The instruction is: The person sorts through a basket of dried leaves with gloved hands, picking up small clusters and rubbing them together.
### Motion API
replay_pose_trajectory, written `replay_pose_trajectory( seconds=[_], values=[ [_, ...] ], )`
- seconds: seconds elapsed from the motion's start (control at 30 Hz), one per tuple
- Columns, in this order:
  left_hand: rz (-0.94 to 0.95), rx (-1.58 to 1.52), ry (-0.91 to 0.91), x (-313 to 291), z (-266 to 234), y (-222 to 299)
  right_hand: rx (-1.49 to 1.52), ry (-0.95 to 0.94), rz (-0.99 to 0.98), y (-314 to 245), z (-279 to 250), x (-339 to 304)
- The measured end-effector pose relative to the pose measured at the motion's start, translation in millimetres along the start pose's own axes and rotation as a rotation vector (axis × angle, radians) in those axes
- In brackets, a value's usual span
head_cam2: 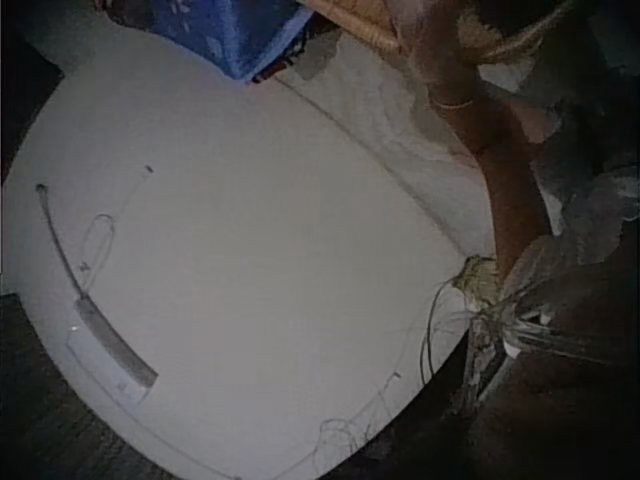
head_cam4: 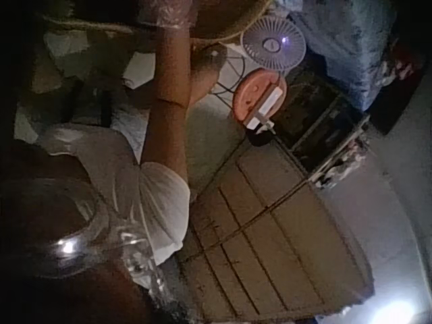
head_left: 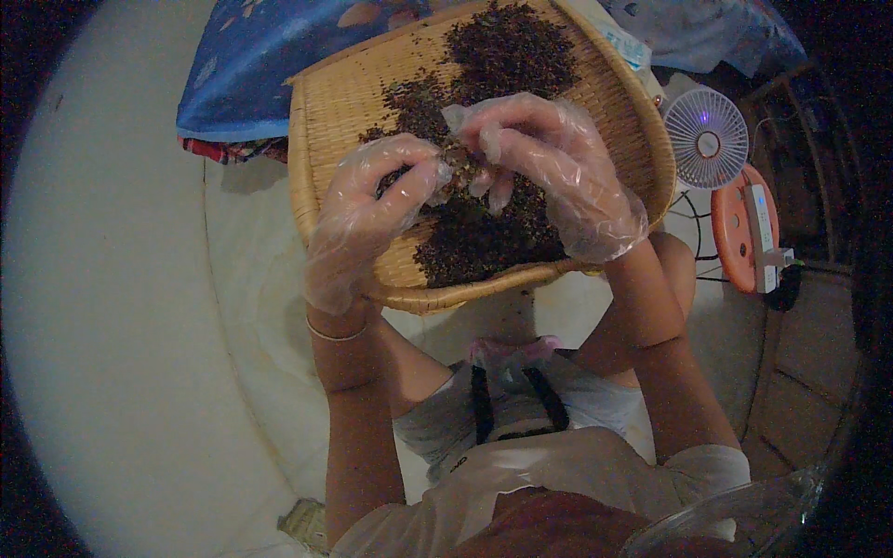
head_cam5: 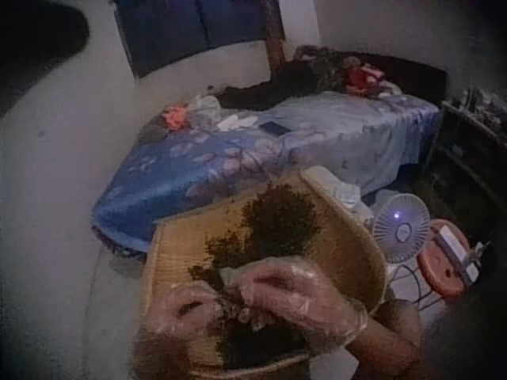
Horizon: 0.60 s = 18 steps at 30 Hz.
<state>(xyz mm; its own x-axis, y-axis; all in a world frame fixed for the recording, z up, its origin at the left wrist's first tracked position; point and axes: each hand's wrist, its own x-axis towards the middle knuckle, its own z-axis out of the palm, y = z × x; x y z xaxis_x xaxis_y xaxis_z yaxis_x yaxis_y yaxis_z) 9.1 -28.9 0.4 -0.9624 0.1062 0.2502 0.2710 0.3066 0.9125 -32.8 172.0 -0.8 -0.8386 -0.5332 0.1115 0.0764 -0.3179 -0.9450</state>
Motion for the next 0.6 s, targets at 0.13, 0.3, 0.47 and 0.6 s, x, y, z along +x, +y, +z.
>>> replay_pose_trajectory(
  seconds=[0.13,0.3,0.47,0.6],
  values=[
    [0.421,0.327,0.030,-2,-3,-10,0.000,-0.008,0.054,-4,5,0],
    [0.532,0.373,-0.024,2,-3,-10,0.007,-0.009,0.072,-2,3,-2],
    [0.159,0.044,-0.068,3,1,1,-0.072,0.023,0.037,4,2,0],
    [0.215,0.271,0.000,-2,3,5,-0.142,-0.005,0.001,3,0,0]
  ],
)
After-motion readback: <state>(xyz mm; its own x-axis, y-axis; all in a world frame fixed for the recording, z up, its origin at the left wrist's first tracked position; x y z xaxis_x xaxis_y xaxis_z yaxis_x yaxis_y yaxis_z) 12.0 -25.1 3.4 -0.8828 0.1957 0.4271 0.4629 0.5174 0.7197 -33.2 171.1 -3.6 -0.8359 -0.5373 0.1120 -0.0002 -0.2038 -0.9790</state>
